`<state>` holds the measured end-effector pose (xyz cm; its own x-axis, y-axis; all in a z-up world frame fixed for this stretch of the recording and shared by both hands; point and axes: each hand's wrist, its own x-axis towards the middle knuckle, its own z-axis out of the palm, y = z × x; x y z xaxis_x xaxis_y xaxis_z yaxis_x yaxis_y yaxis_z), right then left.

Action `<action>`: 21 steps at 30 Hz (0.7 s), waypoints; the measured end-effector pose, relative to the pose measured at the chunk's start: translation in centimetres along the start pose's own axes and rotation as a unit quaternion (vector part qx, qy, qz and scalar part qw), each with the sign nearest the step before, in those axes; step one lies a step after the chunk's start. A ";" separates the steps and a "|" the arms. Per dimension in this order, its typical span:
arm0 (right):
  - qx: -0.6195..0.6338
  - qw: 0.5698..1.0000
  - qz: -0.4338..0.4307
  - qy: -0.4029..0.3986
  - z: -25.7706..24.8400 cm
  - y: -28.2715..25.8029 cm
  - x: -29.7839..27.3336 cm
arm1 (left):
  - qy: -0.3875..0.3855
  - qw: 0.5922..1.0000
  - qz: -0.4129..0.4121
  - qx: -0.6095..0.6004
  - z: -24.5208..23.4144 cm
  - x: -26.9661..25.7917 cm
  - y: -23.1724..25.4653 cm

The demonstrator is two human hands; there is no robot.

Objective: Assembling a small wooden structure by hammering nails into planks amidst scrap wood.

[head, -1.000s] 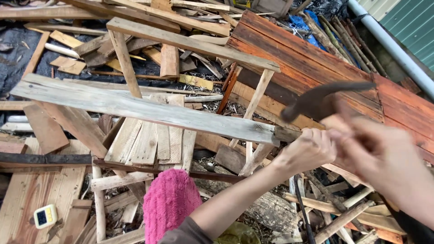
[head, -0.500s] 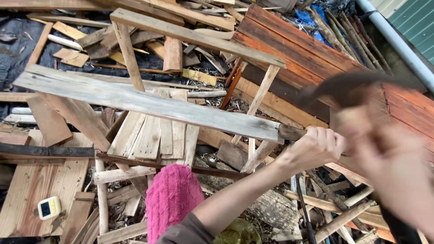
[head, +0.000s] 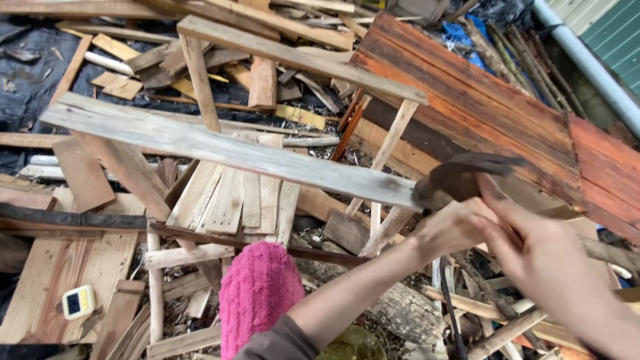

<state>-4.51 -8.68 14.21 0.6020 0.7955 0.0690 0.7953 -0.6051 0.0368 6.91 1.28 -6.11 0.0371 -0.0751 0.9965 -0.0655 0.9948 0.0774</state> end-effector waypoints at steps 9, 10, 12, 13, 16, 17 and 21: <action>0.273 0.950 -0.015 0.150 -2.0 -0.6 -1.8 | 0.059 0.242 0.162 -0.955 7.6 3.4 1.1; 0.109 0.990 -0.015 0.089 -1.2 -0.5 -1.3 | 0.090 0.245 0.242 -0.935 6.8 2.2 0.8; -0.058 0.998 -0.011 0.024 -0.8 -0.3 -0.7 | 0.120 0.243 0.319 -0.908 5.2 0.3 0.2; -0.027 0.999 0.020 -0.001 -1.5 -0.4 -0.3 | 0.120 0.212 0.331 -0.912 4.3 -0.1 0.2; 0.059 0.997 0.042 0.032 -3.0 -0.1 -0.3 | 0.088 0.225 0.245 -0.939 6.2 2.9 1.1; 0.116 0.989 0.036 0.080 -3.2 0.1 -0.7 | 0.054 0.261 0.152 -0.952 7.9 4.3 1.2; 0.311 0.931 -0.108 0.156 -1.3 -0.1 -1.0 | 0.043 0.246 0.142 -0.958 6.3 2.8 0.9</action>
<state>-5.31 -9.46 15.44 0.4504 0.7894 0.4171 0.8411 -0.2184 -0.4949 0.70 1.54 -3.02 0.3295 -0.0646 0.9419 0.5093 -0.8279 -0.2349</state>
